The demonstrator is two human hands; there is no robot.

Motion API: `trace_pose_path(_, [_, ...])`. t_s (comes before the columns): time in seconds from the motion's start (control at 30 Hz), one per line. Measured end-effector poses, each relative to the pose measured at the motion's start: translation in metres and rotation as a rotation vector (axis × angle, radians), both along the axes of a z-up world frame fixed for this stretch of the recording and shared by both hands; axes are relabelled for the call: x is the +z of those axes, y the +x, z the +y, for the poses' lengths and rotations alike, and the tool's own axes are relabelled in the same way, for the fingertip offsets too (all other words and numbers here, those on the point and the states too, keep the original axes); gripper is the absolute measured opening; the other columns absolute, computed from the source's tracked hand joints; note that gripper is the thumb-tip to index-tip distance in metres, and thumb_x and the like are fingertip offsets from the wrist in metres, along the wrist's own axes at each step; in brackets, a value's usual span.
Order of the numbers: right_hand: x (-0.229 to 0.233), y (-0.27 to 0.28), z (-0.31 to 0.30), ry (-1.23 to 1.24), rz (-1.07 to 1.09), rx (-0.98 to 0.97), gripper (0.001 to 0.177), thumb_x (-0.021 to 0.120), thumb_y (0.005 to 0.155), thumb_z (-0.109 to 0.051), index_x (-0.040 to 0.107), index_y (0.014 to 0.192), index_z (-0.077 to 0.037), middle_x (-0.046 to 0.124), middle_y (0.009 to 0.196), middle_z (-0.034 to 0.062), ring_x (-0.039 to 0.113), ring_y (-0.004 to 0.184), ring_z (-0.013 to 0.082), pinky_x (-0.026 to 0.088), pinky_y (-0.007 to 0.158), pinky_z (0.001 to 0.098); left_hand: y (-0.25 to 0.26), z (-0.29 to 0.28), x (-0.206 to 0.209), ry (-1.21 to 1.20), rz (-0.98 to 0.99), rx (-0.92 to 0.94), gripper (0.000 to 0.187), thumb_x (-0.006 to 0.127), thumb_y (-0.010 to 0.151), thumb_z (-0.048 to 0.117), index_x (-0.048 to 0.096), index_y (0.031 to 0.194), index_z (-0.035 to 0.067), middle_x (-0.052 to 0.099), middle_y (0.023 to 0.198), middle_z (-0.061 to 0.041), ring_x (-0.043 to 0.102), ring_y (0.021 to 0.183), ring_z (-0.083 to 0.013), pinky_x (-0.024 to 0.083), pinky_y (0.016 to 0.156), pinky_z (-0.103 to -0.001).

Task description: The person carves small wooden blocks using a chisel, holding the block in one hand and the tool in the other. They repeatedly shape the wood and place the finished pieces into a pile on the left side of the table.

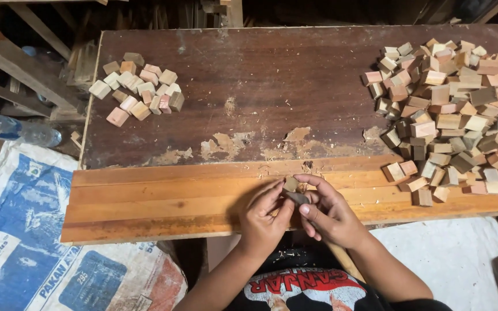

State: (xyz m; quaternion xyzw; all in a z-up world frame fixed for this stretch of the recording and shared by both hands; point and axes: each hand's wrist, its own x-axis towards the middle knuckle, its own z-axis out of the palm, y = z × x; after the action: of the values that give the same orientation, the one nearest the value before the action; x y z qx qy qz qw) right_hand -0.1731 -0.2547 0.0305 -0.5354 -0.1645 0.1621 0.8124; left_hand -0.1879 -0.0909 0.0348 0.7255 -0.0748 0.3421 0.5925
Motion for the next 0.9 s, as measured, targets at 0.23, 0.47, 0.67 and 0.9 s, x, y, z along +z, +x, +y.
trace_pose_path(0.23, [0.001, -0.001, 0.003, -0.001, 0.013, 0.027, 0.054, 0.056, 0.092, 0.006, 0.041, 0.144, 0.008, 0.053, 0.07, 0.0128, 0.061, 0.039, 0.019, 0.052, 0.027, 0.0251, -0.006, 0.0, -0.001, -0.022, 0.033, 0.018, 0.027, 0.085, 0.068, -0.006, 0.079, 0.094, -0.007, 0.079, 0.09, -0.023, 0.079, 0.082, -0.0366, 0.065, 0.068, -0.04])
trace_pose_path(0.47, [0.009, 0.0, -0.002, -0.017, 0.027, 0.111, 0.053, 0.055, 0.097, 0.001, 0.038, 0.147, 0.002, 0.052, 0.071, 0.0105, 0.056, 0.041, 0.0163, 0.048, 0.031, 0.0237, -0.012, 0.006, 0.008, -0.008, 0.059, -0.071, 0.027, 0.079, 0.078, -0.005, 0.072, 0.104, -0.01, 0.076, 0.101, -0.025, 0.077, 0.092, -0.0348, 0.066, 0.079, -0.037])
trace_pose_path(0.67, [0.003, 0.004, -0.016, -0.1, -0.061, 0.173, 0.048, 0.053, 0.103, -0.001, 0.044, 0.15, -0.005, 0.054, 0.062, 0.0054, 0.052, 0.043, 0.0124, 0.047, 0.037, 0.0219, -0.018, 0.007, 0.017, 0.004, 0.088, -0.151, 0.018, 0.074, 0.088, -0.001, 0.07, 0.105, -0.007, 0.075, 0.099, -0.019, 0.077, 0.086, -0.0248, 0.069, 0.08, -0.031])
trace_pose_path(0.9, [-0.005, 0.0, -0.02, -0.038, -0.067, 0.196, 0.052, 0.052, 0.105, -0.006, 0.035, 0.155, -0.004, 0.054, 0.062, 0.0032, 0.049, 0.042, 0.0105, 0.046, 0.037, 0.021, -0.016, 0.007, 0.002, 0.056, 0.06, -0.117, 0.025, 0.077, 0.086, 0.0, 0.07, 0.11, -0.004, 0.076, 0.107, -0.019, 0.078, 0.098, -0.0281, 0.067, 0.093, -0.035])
